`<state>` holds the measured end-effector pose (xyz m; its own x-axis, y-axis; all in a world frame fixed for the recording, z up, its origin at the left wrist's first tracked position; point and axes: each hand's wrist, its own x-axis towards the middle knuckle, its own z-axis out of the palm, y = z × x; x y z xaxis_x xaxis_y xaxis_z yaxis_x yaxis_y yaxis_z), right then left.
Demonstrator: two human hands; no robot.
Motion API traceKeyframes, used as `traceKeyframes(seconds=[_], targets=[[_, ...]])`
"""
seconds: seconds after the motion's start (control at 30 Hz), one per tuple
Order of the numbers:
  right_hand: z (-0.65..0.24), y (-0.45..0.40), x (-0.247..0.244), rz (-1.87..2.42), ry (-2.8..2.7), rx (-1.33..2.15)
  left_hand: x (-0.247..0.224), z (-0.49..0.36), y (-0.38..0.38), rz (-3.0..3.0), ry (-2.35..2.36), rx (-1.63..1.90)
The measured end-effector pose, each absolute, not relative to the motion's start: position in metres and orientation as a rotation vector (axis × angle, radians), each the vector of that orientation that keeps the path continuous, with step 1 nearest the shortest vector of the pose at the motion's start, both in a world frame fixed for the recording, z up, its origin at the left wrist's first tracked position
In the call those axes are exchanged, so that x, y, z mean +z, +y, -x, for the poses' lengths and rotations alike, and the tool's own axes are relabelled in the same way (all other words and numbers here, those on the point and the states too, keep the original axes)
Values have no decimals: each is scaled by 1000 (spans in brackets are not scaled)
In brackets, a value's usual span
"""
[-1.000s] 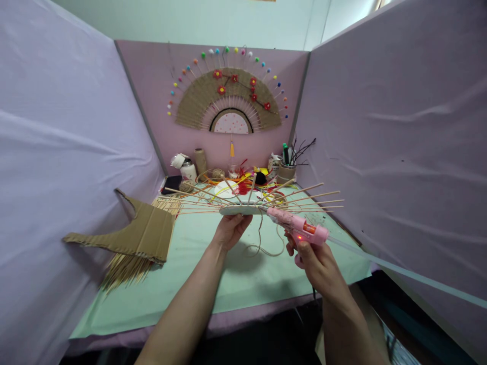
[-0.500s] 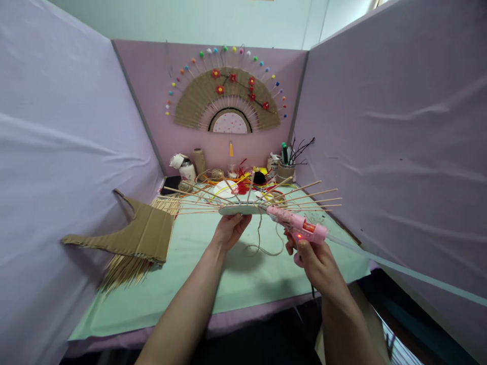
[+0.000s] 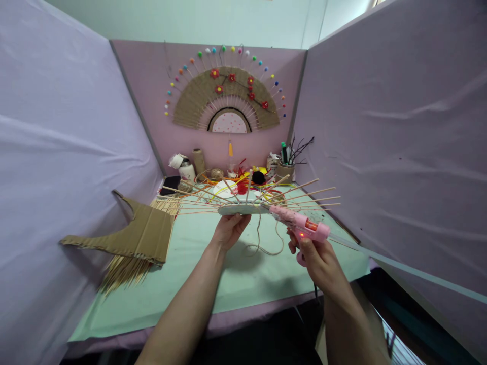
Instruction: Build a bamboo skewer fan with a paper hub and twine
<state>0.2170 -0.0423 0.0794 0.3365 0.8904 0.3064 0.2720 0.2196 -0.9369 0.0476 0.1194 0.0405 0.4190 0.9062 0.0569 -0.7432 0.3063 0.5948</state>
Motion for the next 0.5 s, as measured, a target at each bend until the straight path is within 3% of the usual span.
traceKeyframes(seconds=[0.5], targets=[[-220, -42, 79, 1341, -1189, 594, 39, -48, 121, -588, 345, 1125]])
